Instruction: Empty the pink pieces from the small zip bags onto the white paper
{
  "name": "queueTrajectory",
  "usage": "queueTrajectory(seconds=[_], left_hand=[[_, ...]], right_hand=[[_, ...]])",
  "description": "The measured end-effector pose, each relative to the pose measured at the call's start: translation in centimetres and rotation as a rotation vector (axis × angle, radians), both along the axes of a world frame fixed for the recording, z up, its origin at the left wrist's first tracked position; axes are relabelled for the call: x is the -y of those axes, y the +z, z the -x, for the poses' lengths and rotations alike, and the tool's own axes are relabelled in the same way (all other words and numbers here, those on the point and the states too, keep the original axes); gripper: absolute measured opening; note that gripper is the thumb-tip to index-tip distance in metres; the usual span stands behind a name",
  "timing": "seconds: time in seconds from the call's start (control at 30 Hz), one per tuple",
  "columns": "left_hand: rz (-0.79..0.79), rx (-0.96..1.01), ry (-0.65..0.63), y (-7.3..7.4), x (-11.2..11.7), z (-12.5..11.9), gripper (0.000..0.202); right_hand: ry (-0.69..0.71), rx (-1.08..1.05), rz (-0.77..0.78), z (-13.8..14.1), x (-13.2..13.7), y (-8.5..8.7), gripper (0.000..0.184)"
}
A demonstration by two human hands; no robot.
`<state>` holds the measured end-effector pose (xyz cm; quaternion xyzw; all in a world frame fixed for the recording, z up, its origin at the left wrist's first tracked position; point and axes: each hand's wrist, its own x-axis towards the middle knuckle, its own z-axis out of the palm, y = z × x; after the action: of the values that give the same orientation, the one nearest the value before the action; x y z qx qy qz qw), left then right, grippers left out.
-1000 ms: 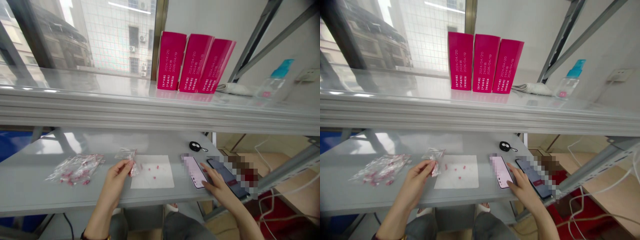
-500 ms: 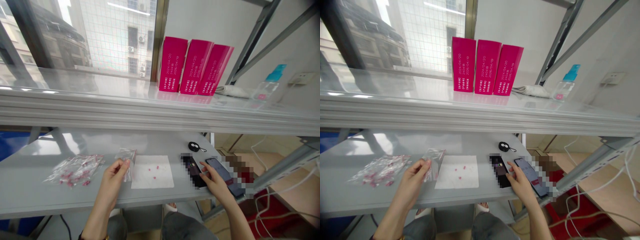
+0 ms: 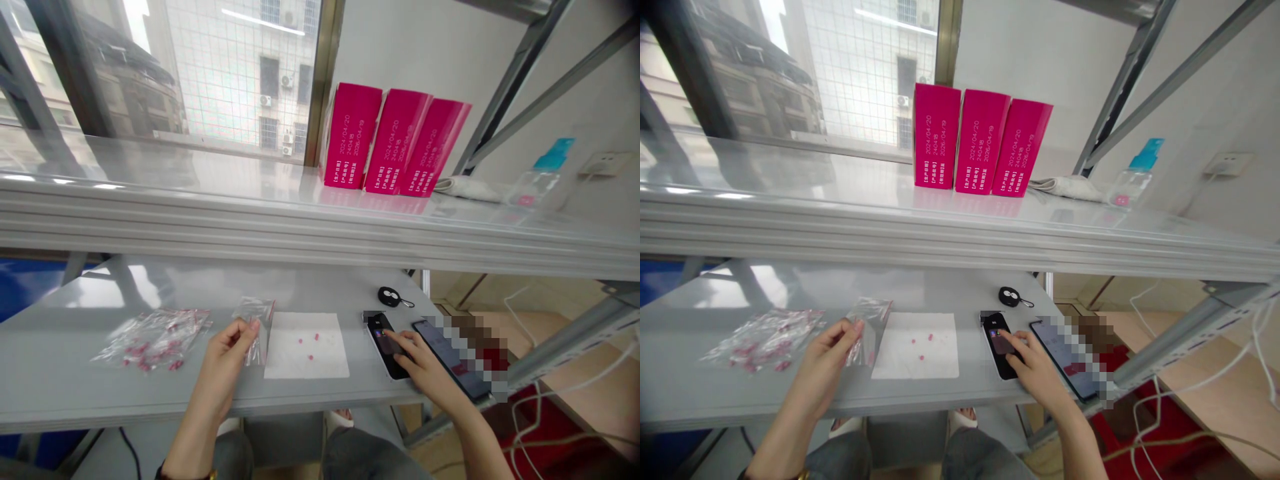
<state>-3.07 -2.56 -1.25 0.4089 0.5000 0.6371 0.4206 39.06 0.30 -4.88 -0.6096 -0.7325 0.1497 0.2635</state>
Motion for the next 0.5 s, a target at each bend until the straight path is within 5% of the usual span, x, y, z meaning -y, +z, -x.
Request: queueTrajectory(seconds=[0.5], left_hand=[[-0.005, 0.026, 0.004, -0.2, -0.2, 1.0, 0.050]], right_hand=[[-0.122, 0.058, 0.035, 1.6, -0.2, 1.2, 0.066]])
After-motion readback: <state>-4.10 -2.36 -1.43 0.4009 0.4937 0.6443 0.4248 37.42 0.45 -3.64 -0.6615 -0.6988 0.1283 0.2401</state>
